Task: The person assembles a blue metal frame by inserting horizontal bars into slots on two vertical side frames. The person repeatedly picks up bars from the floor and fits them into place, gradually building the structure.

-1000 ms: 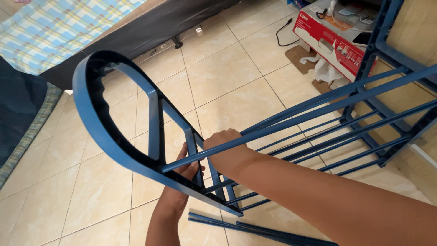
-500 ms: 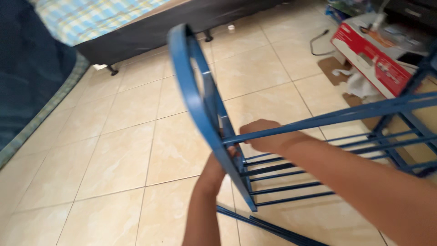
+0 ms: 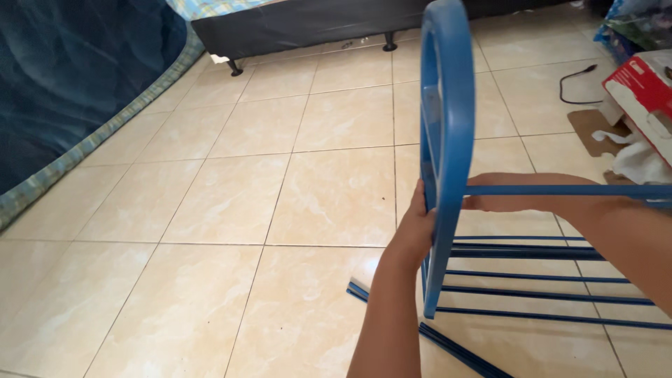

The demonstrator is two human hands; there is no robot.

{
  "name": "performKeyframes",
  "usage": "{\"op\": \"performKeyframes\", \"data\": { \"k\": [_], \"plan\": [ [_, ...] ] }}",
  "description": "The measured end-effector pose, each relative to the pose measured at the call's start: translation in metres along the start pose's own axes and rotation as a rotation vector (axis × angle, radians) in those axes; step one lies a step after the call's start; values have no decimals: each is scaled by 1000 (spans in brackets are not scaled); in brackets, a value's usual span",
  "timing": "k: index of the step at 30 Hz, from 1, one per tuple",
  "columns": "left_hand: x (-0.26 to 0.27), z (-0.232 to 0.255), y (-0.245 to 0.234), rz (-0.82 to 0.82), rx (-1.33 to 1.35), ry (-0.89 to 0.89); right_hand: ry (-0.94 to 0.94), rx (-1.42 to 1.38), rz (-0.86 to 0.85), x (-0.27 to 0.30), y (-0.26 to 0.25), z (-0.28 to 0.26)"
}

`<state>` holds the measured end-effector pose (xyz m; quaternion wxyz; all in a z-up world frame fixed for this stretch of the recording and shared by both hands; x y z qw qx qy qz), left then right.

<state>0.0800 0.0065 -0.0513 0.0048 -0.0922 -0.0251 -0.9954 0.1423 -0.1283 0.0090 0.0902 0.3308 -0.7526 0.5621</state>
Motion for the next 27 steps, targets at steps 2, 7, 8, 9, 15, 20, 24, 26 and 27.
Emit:
{"op": "performKeyframes", "data": {
  "k": [2, 7, 8, 9, 15, 20, 24, 26, 27],
  "plan": [
    [0, -1, 2, -6, 3, -3, 21, 41, 68, -10, 6, 10],
    [2, 4, 10, 1, -96, -26, -105, -28, 171, -66, 33, 59],
    [2, 2, 10, 13, -195, -67, -174, -106, 169, -74, 34, 67],
    [1, 5, 9, 14, -188, -27, -240, -186, 165, -80, 37, 70],
    [-9, 1, 13, 2, -2, 77, -218, 137, 255, -43, 29, 37],
    [-5, 0, 16, 14, -13, 18, -86, 191, 386, 8, 21, -11],
    [2, 5, 15, 42, -99, -4, -34, 315, 445, 27, 13, -20],
    [5, 5, 14, 44, -119, -33, -136, 301, 486, 23, 10, -20],
    [6, 7, 15, 41, -78, -9, -184, 295, 505, 20, 9, -16]
  ]
}}
Point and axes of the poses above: each hand's wrist, its own x-axis away from the middle knuckle, its own y-axis out of the palm, z = x × y, the point moved 7 cm from there along -x, towards the middle knuckle
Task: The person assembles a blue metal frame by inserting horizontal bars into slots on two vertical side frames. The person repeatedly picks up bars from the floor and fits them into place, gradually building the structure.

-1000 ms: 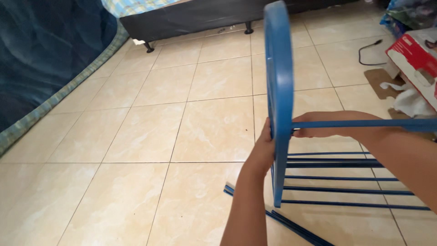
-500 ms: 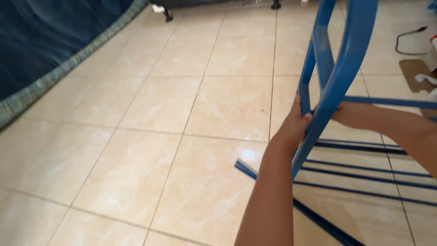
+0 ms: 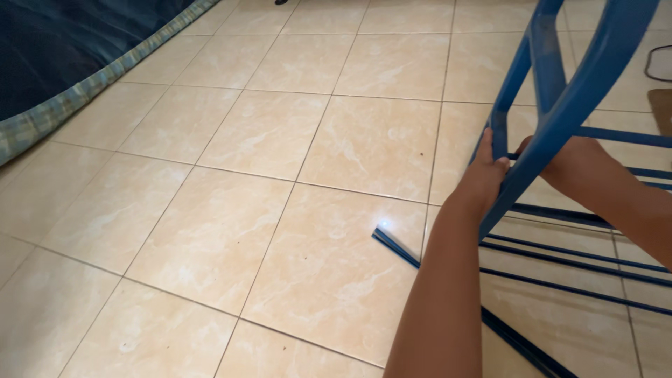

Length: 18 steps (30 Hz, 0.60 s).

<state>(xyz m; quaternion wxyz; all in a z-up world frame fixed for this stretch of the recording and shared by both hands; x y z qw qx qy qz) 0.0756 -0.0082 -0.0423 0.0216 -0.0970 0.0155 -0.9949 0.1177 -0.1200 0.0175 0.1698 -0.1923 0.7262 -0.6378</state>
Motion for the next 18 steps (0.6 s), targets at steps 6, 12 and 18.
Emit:
{"op": "performKeyframes", "data": {
  "k": [6, 12, 18],
  "plan": [
    [3, 1, 0, -19, 97, 25, -57, 57, 2, -9, 22, 10],
    [-8, -8, 6, -22, 202, 92, 36, -142, -71, -4, 19, 12],
    [-8, -10, 3, -43, 185, 70, 48, -150, -112, 2, 2, 6]
  ]
}}
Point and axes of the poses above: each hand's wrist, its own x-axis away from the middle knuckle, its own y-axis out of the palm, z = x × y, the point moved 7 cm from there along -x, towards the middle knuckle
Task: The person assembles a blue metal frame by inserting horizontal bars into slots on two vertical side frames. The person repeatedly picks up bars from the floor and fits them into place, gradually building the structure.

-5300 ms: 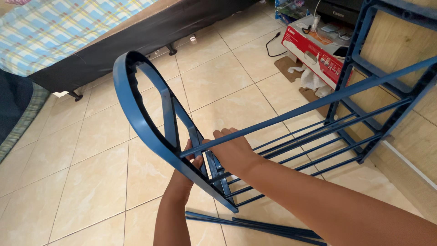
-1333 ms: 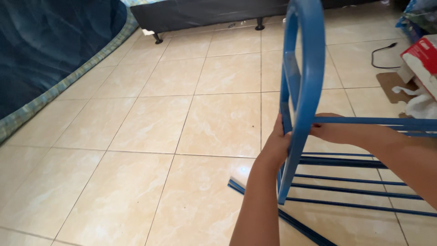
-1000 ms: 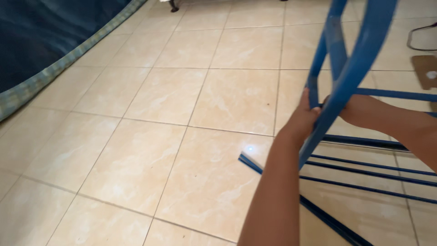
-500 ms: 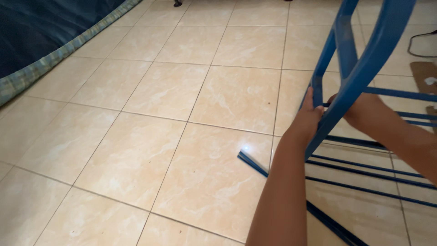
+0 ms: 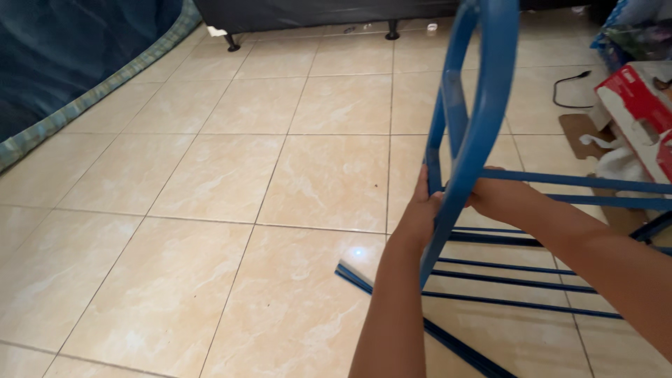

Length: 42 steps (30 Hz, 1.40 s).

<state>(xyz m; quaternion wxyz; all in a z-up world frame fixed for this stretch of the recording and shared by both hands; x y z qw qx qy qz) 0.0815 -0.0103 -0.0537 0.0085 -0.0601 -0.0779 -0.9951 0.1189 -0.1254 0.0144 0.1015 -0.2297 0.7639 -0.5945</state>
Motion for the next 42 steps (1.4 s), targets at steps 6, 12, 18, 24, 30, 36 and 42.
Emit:
{"op": "performKeyframes", "data": {
  "k": [6, 12, 18, 24, 30, 36, 42],
  "plan": [
    [0, 5, 2, -15, 22, -9, 56, -38, -150, -3, -1, -2],
    [18, 18, 1, 6, -2, -92, -75, 145, 198, -14, 23, 4],
    [11, 11, 1, 8, -33, -72, -5, -192, 63, -7, 19, 12],
    [-7, -7, -4, -60, 37, 120, -140, -415, 27, -15, 22, 20],
    [20, 25, 3, -33, -19, 52, -214, -154, 72, 4, 6, -3],
    [33, 18, 0, 58, -51, -159, -182, -179, 221, 41, -21, 21],
    [31, 19, 2, 61, -66, -166, -61, -302, 84, 34, -17, 30]
  ]
}}
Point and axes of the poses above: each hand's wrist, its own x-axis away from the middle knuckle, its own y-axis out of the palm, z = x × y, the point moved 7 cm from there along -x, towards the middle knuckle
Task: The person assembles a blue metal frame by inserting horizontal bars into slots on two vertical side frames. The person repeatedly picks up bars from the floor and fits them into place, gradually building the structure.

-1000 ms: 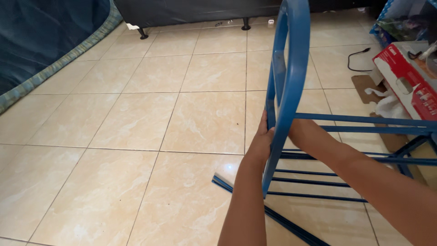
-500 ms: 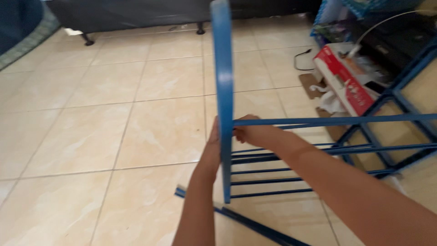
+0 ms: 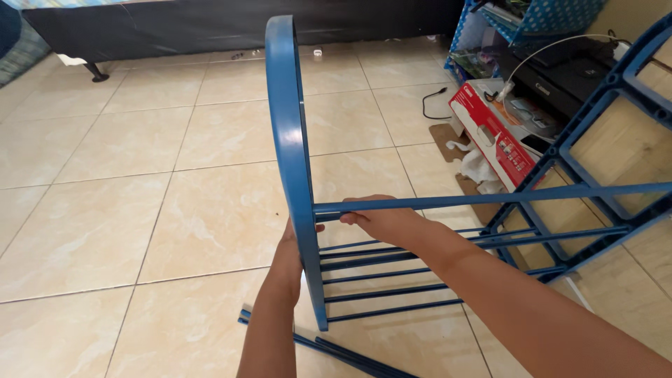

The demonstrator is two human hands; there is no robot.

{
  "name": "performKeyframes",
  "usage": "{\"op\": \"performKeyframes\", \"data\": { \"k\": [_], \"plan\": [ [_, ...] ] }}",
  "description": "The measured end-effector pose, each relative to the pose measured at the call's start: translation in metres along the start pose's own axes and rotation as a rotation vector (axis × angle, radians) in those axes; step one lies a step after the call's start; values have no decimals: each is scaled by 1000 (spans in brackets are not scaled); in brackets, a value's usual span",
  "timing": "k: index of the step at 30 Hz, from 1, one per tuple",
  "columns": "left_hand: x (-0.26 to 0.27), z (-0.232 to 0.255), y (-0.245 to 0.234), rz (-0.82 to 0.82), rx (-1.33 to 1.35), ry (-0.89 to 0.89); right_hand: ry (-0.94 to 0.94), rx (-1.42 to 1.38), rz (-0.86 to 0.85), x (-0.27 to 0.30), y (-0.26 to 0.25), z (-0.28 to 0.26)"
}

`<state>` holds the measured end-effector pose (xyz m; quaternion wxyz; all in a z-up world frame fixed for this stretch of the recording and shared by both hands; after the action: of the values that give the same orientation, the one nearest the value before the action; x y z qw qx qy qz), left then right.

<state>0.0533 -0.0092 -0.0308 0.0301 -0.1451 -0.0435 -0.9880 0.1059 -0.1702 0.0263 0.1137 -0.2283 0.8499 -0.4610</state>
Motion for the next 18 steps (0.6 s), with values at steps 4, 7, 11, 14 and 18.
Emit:
{"op": "performKeyframes", "data": {
  "k": [4, 7, 11, 14, 18],
  "plan": [
    [1, -1, 0, 25, -7, -20, 57, 70, -74, -4, 3, 4],
    [-1, -10, -4, 34, -10, -25, 48, 80, -70, -2, 3, 0],
    [-16, -30, -11, 32, 16, 22, -246, 147, 203, 23, -22, -16],
    [-15, -41, -10, 17, 193, 113, -349, 52, 491, 69, -47, -7],
    [-2, -34, -3, 106, 388, 93, -189, 152, 790, 144, -80, 34]
  ]
}}
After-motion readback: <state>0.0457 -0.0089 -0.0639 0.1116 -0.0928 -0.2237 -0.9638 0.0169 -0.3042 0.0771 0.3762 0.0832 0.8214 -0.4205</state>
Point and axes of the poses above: each hand's wrist, its own x-axis away from the middle knuckle, its own y-axis out of the palm, z = x × y, the point moved 7 cm from there along -x, towards the middle knuckle
